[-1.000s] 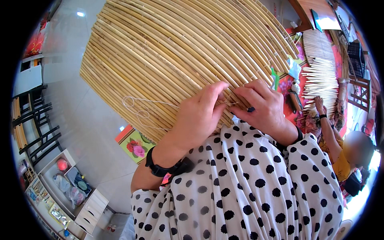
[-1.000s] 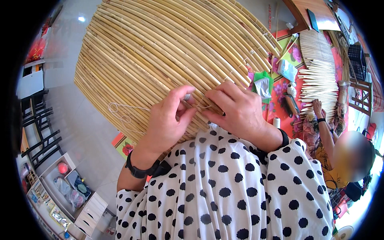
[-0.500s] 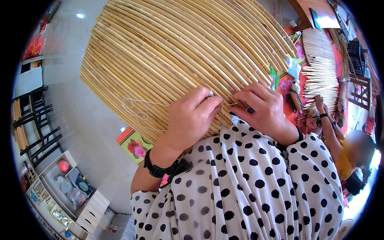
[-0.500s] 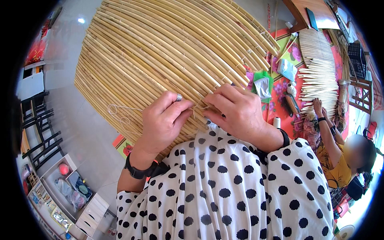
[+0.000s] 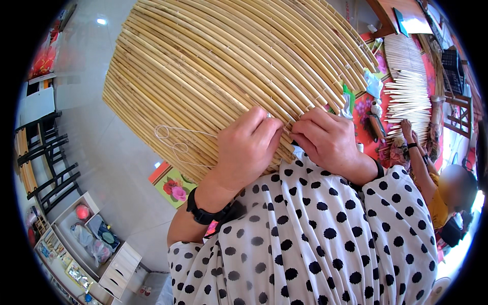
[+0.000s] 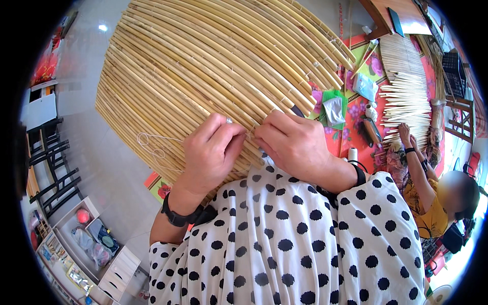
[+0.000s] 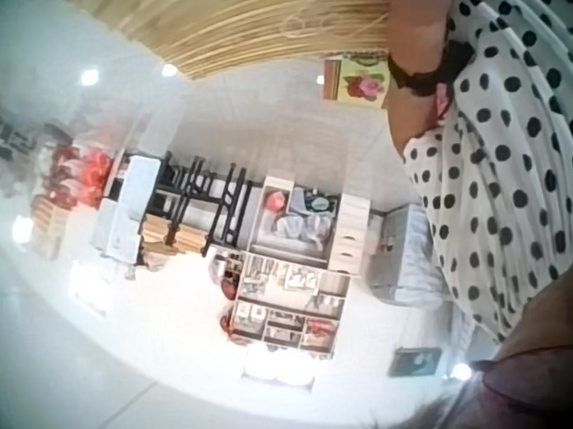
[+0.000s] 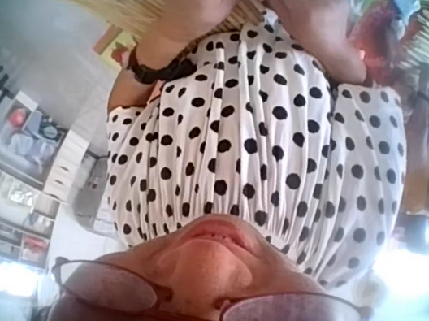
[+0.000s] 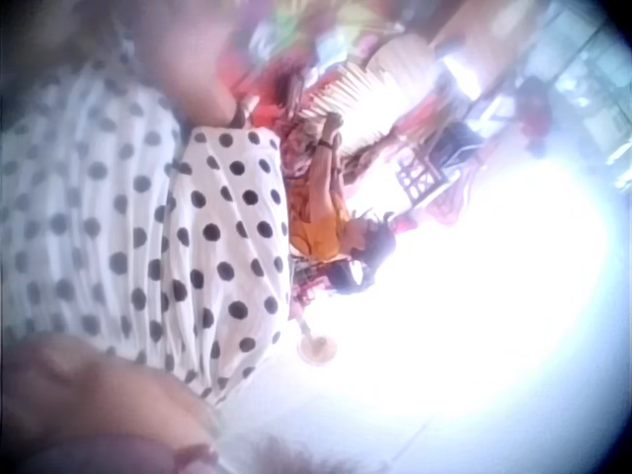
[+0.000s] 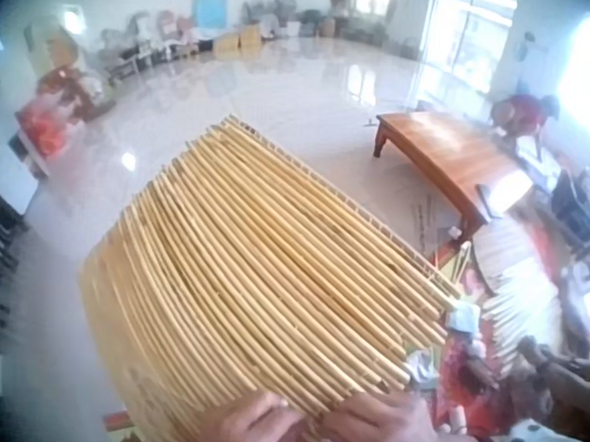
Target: The person weaves together bamboo sticks using thread by hand. They pass the thread through the sticks and knot it to secure them together into a mat.
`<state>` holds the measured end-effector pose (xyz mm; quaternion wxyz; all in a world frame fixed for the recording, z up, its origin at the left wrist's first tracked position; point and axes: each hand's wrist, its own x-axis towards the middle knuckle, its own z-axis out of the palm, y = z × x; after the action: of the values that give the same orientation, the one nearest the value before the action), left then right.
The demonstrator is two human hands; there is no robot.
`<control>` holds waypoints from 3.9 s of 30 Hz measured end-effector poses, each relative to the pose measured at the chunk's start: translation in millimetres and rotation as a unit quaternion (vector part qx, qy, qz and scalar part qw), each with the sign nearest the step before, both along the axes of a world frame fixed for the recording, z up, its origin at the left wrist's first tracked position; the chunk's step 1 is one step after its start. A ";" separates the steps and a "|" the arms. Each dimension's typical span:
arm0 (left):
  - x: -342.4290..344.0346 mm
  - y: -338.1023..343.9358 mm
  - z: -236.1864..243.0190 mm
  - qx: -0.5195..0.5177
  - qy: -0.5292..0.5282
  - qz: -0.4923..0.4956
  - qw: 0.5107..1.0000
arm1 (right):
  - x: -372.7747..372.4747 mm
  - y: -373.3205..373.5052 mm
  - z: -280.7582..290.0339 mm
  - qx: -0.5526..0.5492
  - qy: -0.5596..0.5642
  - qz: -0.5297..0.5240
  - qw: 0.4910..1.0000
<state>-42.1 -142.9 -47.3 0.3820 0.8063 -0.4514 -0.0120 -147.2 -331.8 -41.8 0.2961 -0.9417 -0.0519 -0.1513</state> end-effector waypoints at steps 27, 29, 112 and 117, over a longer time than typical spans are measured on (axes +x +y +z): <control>-5.8 -8.4 9.7 0.065 0.031 0.006 0.997 | 6.7 -2.9 1.0 0.014 -0.040 0.058 0.997; -6.1 -7.3 10.1 0.057 0.052 0.007 0.997 | 8.6 -2.7 1.3 0.012 -0.045 0.060 0.997; -7.3 -8.1 10.5 0.088 0.046 0.020 0.995 | 2.5 1.6 4.0 0.008 0.003 0.023 1.000; -7.7 -8.3 10.5 0.073 0.074 0.017 0.994 | 8.3 2.9 5.5 -0.006 -0.002 0.015 1.000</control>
<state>-49.9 -151.2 -36.9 0.3548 0.8366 -0.4058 -0.0981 -138.9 -328.9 -36.3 0.2923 -0.9422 -0.0674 -0.1490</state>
